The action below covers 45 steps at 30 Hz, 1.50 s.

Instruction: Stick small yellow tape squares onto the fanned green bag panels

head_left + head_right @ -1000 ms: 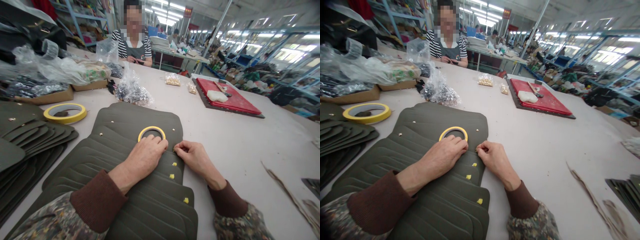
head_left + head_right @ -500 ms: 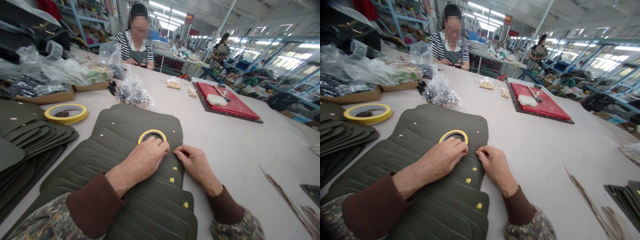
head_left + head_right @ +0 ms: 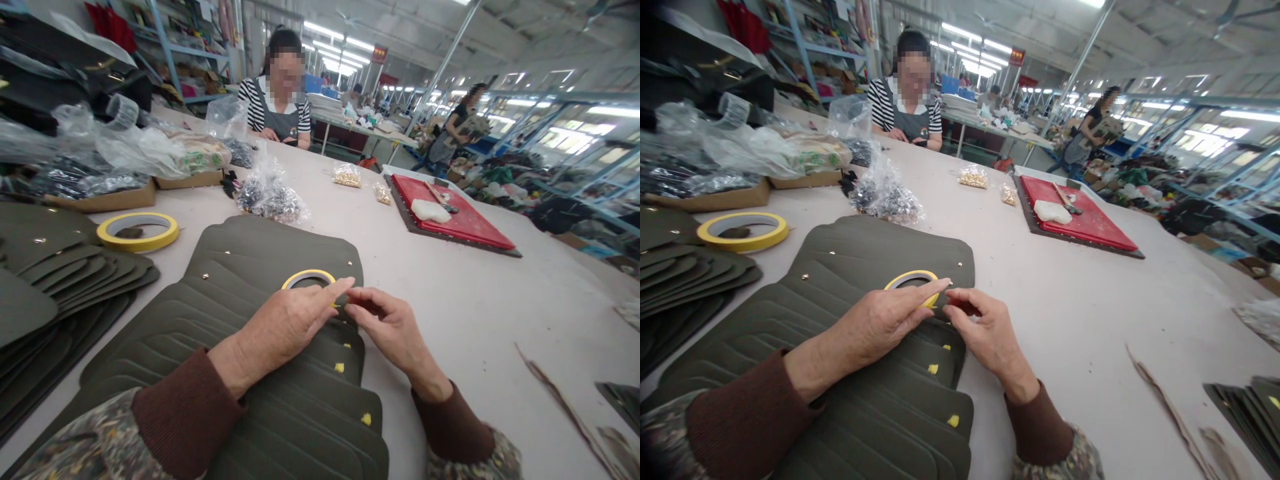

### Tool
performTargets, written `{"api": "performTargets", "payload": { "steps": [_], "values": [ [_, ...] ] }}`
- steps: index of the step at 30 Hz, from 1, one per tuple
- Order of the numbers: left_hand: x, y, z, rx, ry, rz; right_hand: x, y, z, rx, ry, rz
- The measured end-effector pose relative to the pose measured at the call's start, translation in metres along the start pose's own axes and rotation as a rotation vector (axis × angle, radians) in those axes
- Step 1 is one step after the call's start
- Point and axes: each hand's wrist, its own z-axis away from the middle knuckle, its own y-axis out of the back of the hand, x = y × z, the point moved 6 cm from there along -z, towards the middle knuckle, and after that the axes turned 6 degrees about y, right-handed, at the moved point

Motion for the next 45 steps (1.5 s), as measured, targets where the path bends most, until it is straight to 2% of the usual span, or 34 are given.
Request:
{"api": "performTargets", "payload": {
  "steps": [3,6,12,16,19,24,26,28,33,37,42,45],
  "values": [
    [0.000,0.001,0.000,0.020,0.019,0.007,-0.019,-0.006,-0.001,0.018,0.196,0.015],
    [-0.001,0.000,0.001,0.007,0.045,0.012,-0.028,-0.011,0.000,0.045,0.307,0.095],
    [-0.002,0.000,0.000,-0.043,0.092,0.044,-0.027,-0.015,0.002,0.113,0.305,0.208],
    [-0.004,0.000,-0.002,-0.084,0.132,-0.003,-0.034,-0.016,0.004,0.176,0.333,0.309],
    [-0.003,0.000,-0.003,-0.072,0.154,-0.083,-0.034,-0.017,0.002,0.194,0.232,0.257],
    [0.007,0.006,-0.002,0.065,0.123,-0.106,0.007,-0.014,-0.007,0.233,-0.306,-0.211],
    [0.006,0.005,-0.002,0.047,0.140,-0.137,0.024,-0.011,-0.010,0.234,-0.457,-0.340],
    [0.000,0.001,-0.002,-0.024,0.195,-0.238,0.035,-0.008,-0.014,0.196,-0.517,-0.398],
    [-0.011,-0.011,-0.004,-0.192,0.239,-0.422,0.046,-0.007,-0.023,0.133,-0.485,-0.317],
    [-0.011,-0.014,-0.005,-0.224,0.242,-0.440,0.047,-0.012,-0.028,0.079,-0.407,-0.129],
    [-0.010,-0.014,-0.005,-0.239,0.256,-0.439,0.034,-0.013,-0.036,0.035,-0.248,0.188],
    [-0.010,-0.015,-0.002,-0.235,0.245,-0.440,0.030,-0.013,-0.037,0.038,-0.190,0.272]
  ]
}}
